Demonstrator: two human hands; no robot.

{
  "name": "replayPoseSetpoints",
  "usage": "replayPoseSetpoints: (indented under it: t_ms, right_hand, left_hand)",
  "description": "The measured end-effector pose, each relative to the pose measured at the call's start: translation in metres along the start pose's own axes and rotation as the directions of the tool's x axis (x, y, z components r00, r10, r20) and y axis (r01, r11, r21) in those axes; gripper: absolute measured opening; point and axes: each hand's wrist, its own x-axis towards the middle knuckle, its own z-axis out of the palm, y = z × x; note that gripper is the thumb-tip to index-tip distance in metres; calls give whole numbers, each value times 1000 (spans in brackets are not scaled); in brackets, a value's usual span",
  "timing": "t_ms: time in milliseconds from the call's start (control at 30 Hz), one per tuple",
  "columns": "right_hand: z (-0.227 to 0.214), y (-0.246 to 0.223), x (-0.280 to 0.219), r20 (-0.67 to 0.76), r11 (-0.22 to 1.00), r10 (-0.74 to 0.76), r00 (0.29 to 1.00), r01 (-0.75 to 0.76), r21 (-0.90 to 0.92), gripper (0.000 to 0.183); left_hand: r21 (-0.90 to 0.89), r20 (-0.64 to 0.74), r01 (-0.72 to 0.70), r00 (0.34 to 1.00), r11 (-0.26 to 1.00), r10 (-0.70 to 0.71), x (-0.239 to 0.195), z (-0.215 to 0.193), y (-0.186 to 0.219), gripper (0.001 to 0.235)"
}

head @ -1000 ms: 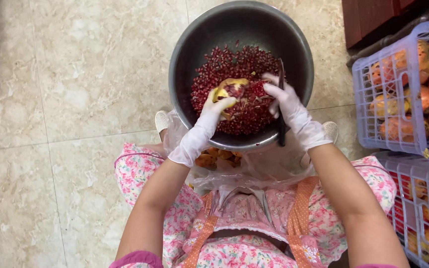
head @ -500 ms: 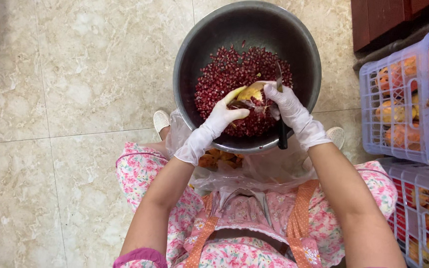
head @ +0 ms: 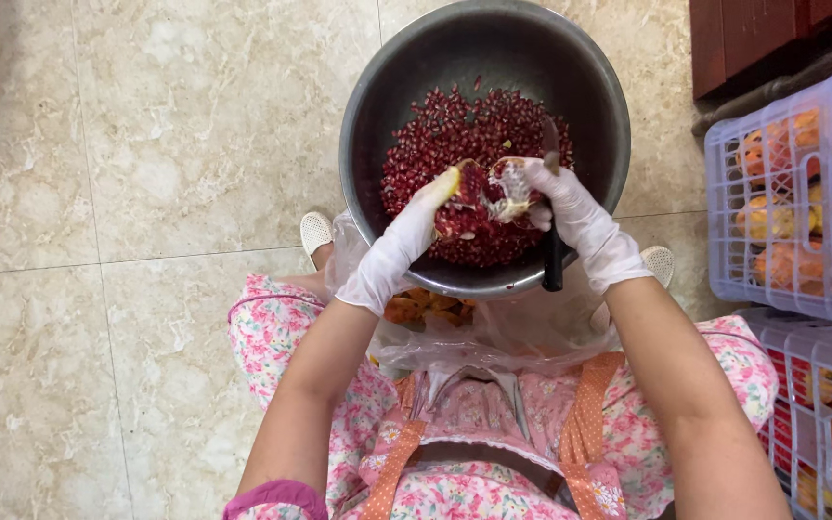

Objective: The person sits on the floor and uses a knife to cut and separate pomegranate seeds from the fruit, collecting the seeds in a metal bowl. The person handles multiple pomegranates, removing the outer skin and separating the arils into the bowl.

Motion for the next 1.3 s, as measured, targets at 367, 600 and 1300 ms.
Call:
replayPoseSetpoints:
  t_ms: [367, 600, 1300]
  right_hand:
    - [-4, -43, -25, -511, 928, -344, 788, 205, -310, 91]
    - [28, -33, -66, -413, 944, -136, 901, -9, -330, 52]
    - [46, 68, -82, -462, 941, -333, 822, 319, -110, 70]
  left_hand:
    - [875, 239, -433, 776, 216, 584, -5, 32, 30, 93]
    - [985, -151, 67, 786, 161, 599, 13, 20, -22, 122]
    - [760, -5, -147, 973, 633, 232, 42, 10, -17, 66]
